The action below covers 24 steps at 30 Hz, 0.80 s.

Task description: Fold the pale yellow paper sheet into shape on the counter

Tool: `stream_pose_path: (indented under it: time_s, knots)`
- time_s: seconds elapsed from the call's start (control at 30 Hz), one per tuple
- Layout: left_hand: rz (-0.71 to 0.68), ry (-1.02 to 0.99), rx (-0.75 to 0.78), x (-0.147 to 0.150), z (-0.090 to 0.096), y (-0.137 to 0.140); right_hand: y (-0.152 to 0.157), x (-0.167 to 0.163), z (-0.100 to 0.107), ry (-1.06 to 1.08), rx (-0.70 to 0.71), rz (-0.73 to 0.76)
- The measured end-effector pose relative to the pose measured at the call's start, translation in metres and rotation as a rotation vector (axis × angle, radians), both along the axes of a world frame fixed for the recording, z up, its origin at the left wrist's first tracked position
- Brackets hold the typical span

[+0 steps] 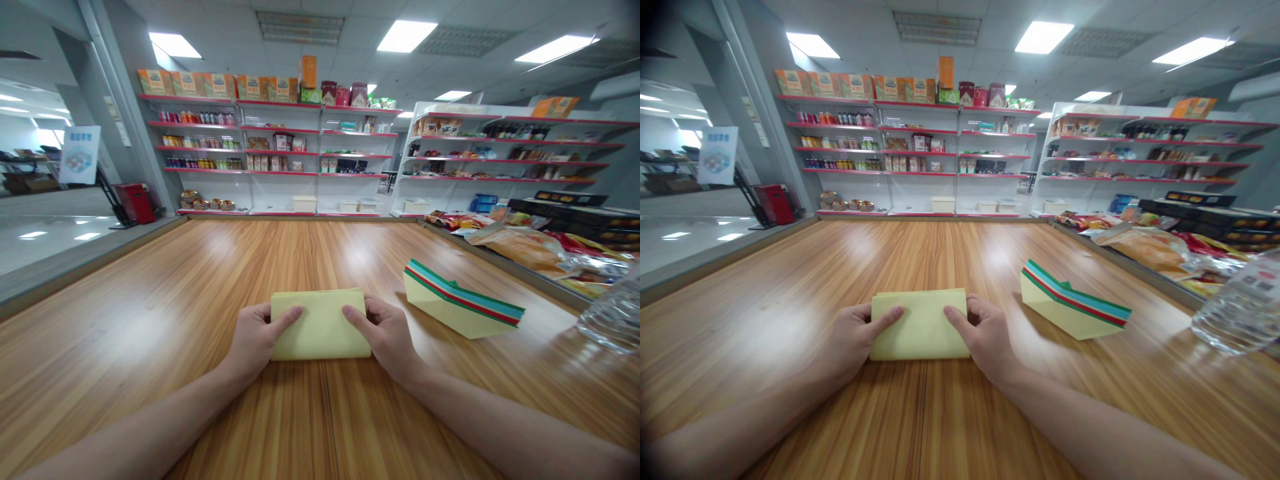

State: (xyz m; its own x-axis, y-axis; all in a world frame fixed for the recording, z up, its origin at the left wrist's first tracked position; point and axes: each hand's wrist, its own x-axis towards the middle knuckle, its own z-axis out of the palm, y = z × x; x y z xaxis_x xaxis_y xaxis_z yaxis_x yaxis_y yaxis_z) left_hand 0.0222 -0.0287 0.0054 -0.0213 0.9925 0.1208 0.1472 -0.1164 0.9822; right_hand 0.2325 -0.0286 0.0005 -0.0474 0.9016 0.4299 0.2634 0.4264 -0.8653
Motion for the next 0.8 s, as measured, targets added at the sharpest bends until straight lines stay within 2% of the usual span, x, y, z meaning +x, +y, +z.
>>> stream_pose_path:
  time_s: [0.1,0.23,0.33,0.5,0.8]
  knots:
    - [-0.003,-0.039,0.035,0.0009,-0.0008,-0.0001,0.0002,-0.0008,0.0004,0.055,-0.049,0.02]
    - [-0.03,-0.2,0.103,0.0043,-0.0008,-0.0008,0.0009,-0.0007,-0.0003,0.101,-0.1,0.038]
    - [-0.055,-0.28,0.085,0.0057,0.0,-0.0013,0.0016,-0.0011,-0.0006,0.167,-0.118,0.053]
    - [-0.115,-0.24,0.067,0.0033,-0.0025,0.0011,0.002,-0.0033,0.0028,0.307,-0.142,0.084]
    - [-0.111,-0.219,0.02,0.0027,-0.0054,0.0037,0.0053,0.0004,-0.0049,0.23,-0.197,0.146]
